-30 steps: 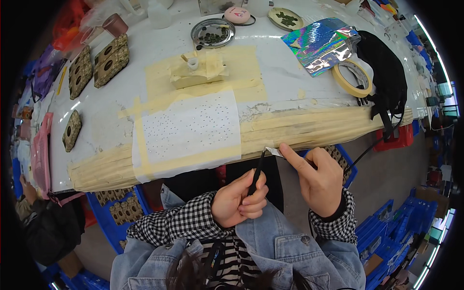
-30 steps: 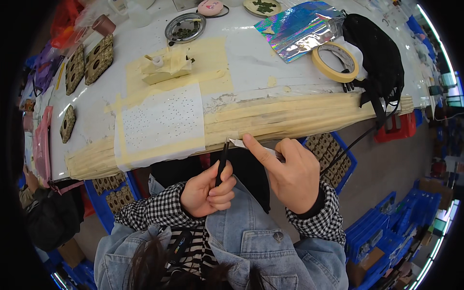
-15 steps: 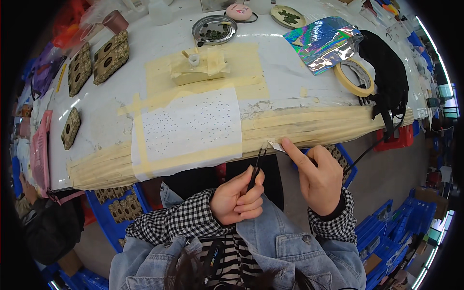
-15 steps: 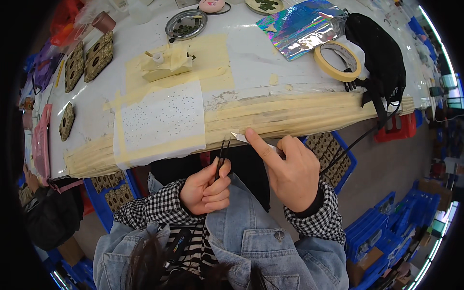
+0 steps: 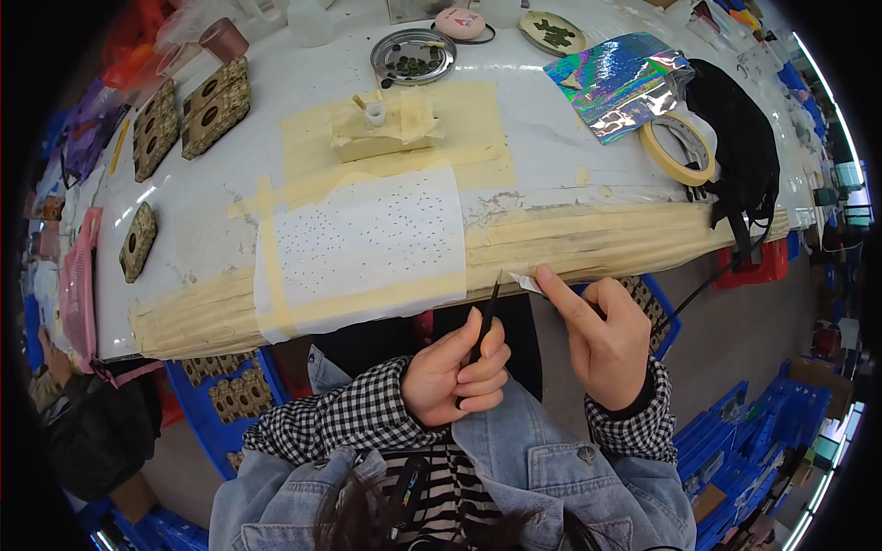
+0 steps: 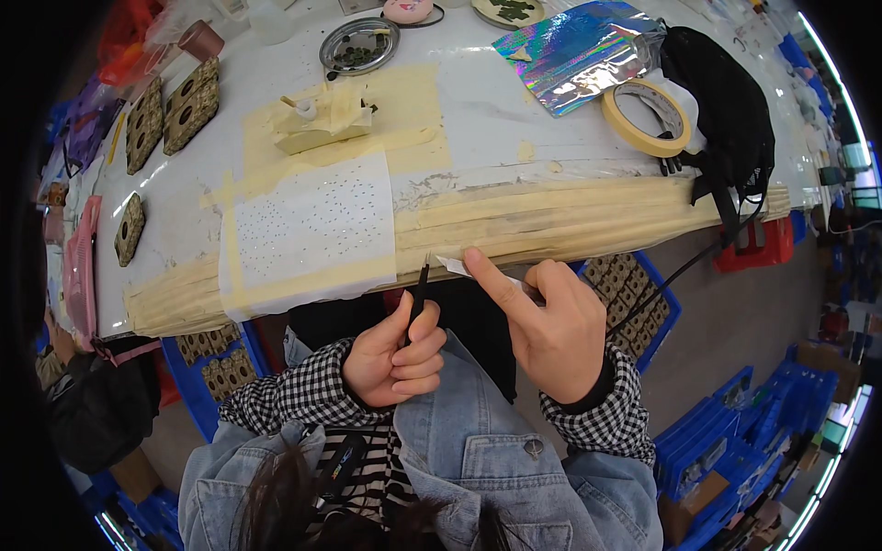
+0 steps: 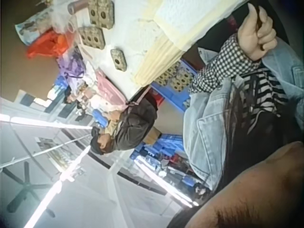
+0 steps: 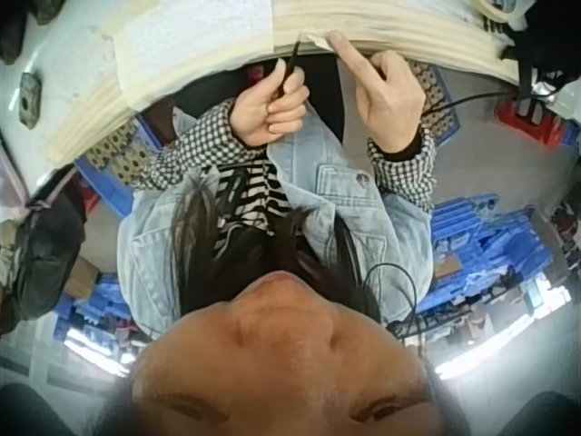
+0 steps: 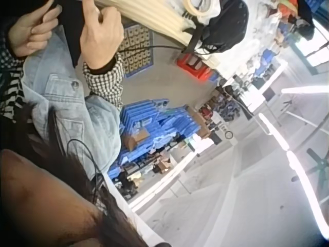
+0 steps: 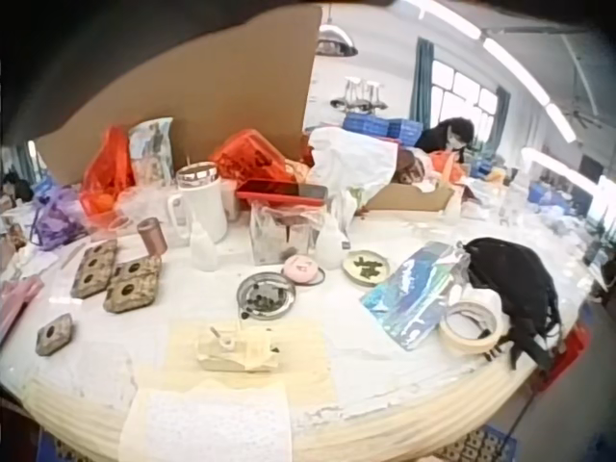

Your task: Assembling or detailing a plastic toy tank model using tweezers and small components.

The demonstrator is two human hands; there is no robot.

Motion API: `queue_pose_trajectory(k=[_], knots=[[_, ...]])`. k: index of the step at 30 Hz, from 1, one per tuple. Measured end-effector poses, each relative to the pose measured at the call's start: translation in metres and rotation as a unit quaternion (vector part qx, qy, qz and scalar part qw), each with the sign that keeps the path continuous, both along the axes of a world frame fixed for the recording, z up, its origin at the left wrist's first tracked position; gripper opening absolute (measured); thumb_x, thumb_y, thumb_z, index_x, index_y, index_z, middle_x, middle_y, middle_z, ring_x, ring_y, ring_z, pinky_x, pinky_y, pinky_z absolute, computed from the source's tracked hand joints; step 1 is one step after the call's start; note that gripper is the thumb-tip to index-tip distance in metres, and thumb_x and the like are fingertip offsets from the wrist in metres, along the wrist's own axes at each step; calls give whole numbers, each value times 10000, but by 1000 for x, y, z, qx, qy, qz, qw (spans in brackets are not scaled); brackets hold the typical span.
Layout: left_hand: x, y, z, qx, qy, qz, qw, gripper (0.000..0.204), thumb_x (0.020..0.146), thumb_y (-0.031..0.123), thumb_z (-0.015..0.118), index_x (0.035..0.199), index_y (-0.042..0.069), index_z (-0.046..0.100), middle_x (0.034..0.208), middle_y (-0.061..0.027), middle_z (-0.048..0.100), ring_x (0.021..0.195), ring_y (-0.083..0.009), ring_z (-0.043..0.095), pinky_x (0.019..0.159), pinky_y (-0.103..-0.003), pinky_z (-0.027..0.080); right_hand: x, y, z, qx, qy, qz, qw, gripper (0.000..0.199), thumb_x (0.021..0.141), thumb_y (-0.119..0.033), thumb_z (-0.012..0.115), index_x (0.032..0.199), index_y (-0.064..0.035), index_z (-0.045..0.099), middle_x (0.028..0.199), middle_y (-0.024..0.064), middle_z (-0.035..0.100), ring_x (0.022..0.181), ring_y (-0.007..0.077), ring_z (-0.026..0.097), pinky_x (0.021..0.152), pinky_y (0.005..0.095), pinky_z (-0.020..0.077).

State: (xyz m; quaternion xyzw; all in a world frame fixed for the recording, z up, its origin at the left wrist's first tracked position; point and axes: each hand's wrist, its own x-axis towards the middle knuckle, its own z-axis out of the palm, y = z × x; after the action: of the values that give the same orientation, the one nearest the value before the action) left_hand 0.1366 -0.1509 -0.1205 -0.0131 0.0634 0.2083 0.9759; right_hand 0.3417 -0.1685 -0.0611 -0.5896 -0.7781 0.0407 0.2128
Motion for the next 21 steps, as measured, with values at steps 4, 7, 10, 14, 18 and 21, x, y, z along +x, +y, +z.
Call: queue_pose_trajectory(k=[4,7,10,14,18,21], knots=[[0,0,0,1,2,-6,1000,444,1031,478,203,880,126,428,595,49,293,472,-65,228,432,-212,284,-3,3,-1,9,-22,15,1000,661,705,10,618,1311,-252,597,685,35,349,595,182,452,522,316,417],[-1,0,-4,8,2,-11,1000,442,1029,483,202,885,127,421,598,45,292,476,-69,227,429,-214,280,-7,5,2,14,-51,-10,999,667,706,10,618,1319,-254,590,693,36,352,593,184,453,521,316,417],[-1,0,-5,12,-7,-10,1000,433,1030,481,204,898,132,423,596,49,282,473,-67,219,429,-213,276,-6,6,3,8,-40,-9,999,655,705,6,620,1306,-251,601,684,36,348,589,184,450,521,315,417],[-1,-2,2,-45,-8,6,999,409,1044,443,221,929,133,462,583,60,251,460,-57,205,434,-208,280,-2,3,1,17,-23,-14,999,645,698,6,618,1290,-251,616,672,31,340,585,180,444,517,311,413],[-3,0,3,18,44,12,999,390,1041,445,221,915,143,435,561,55,271,442,-64,220,427,-214,280,-2,0,1,20,-28,11,999,657,689,9,613,1290,-257,616,670,28,338,582,174,442,508,307,407],[-2,1,5,43,61,28,997,369,1051,404,230,892,141,434,558,52,296,436,-66,236,437,-216,293,-4,1,-2,19,-35,21,999,668,688,8,609,1300,-261,608,674,28,336,580,173,443,502,305,405]])
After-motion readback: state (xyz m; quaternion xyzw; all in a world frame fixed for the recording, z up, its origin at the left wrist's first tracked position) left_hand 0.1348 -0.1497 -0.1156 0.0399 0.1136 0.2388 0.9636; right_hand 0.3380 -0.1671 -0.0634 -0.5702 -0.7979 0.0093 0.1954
